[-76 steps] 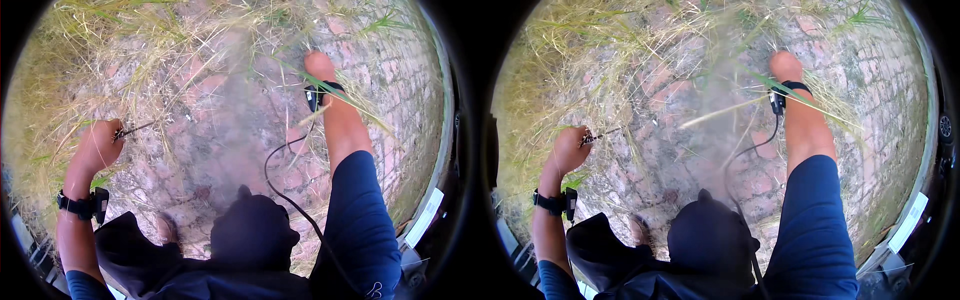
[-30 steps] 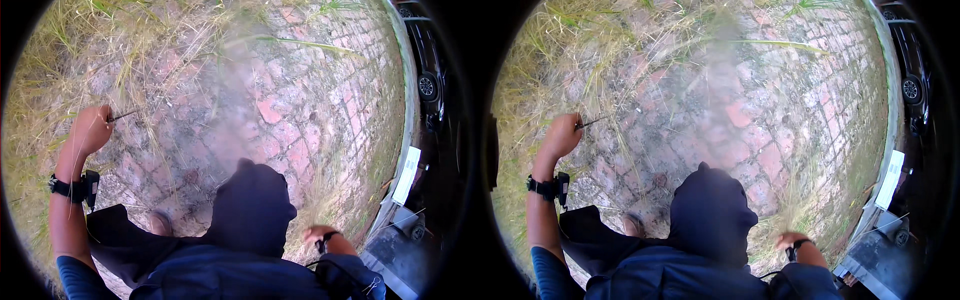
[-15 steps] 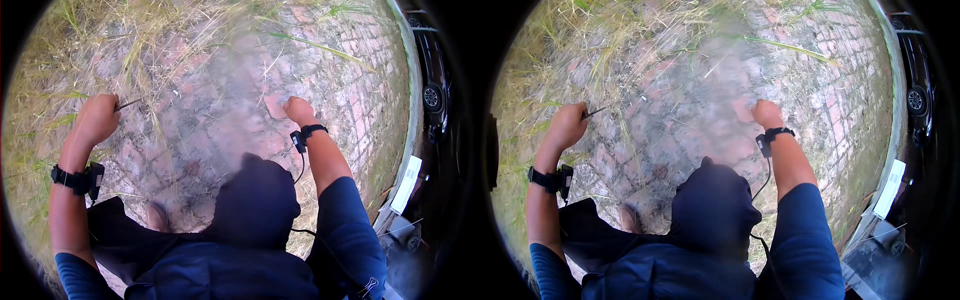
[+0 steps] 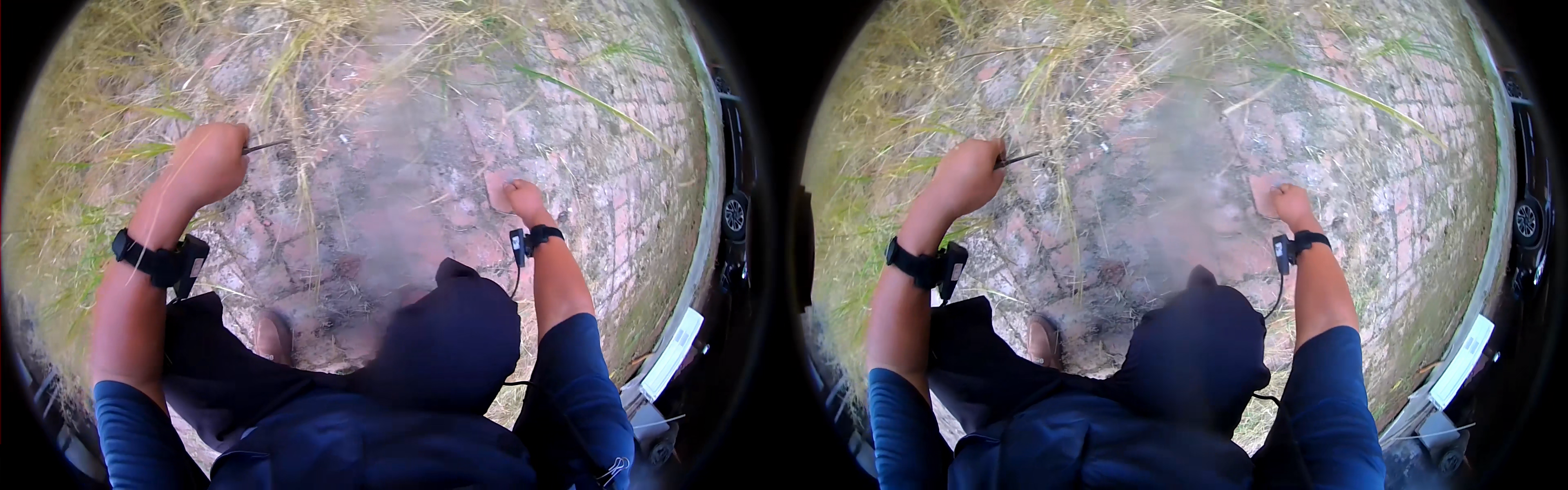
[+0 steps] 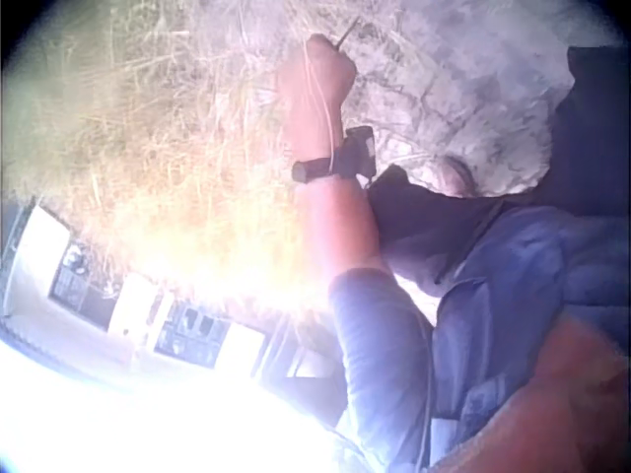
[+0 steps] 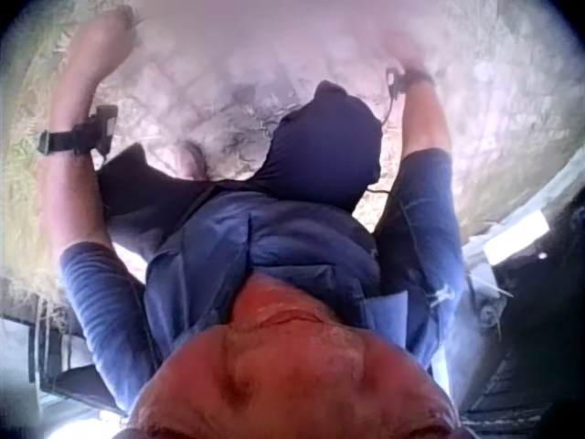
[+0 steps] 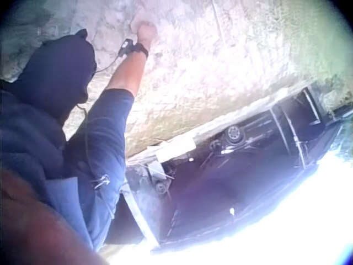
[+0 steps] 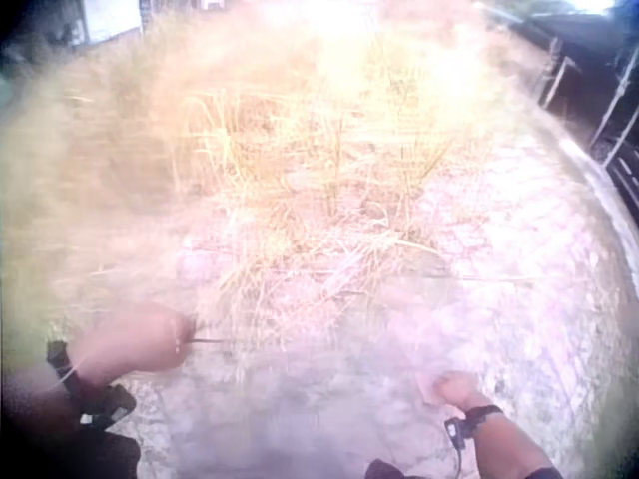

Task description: The person cuts tall grass from between bricks on a walkway using a small sickle, gathering the cut grass into a pile by hand.

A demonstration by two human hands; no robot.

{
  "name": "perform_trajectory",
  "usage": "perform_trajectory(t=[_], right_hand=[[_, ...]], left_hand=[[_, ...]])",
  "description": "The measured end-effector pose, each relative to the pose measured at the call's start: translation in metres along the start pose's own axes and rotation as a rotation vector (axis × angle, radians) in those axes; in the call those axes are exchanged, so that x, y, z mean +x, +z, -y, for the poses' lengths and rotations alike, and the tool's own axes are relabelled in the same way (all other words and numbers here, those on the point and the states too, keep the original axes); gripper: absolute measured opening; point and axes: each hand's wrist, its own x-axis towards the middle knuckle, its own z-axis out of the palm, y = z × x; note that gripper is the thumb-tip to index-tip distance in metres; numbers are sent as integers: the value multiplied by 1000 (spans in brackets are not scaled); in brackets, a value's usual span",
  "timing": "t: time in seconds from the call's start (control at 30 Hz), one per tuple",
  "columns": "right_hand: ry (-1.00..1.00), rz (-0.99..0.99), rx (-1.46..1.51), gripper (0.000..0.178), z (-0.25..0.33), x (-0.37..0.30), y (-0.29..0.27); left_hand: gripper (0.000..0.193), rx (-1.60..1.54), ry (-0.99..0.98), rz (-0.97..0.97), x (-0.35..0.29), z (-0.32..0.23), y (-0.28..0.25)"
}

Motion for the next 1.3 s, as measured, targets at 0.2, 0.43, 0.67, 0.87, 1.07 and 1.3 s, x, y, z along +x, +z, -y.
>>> perform_trajectory(t=[0.2,0.43,0.67,0.87,1.07,1.3], right_hand=[[-82,202,258,21,72,-28,-15],[-211,524,209,33,190,-43,-72],[-632,818,74,42,328,-65,-95],[-272,838,592,55,397,-78,-63],[-43,598,956,26,381,-70,-37],[-90,427,333,25,317,-75,-75]], left_hand=[[18,63,-4,43,-1,7,3],[19,-56,-78,51,-15,22,13],[24,-935,-109,249,-50,35,-6],[27,-1061,117,68,-48,6,21],[26,-728,425,-4,-21,9,49],[14,-45,207,-114,32,117,72]])
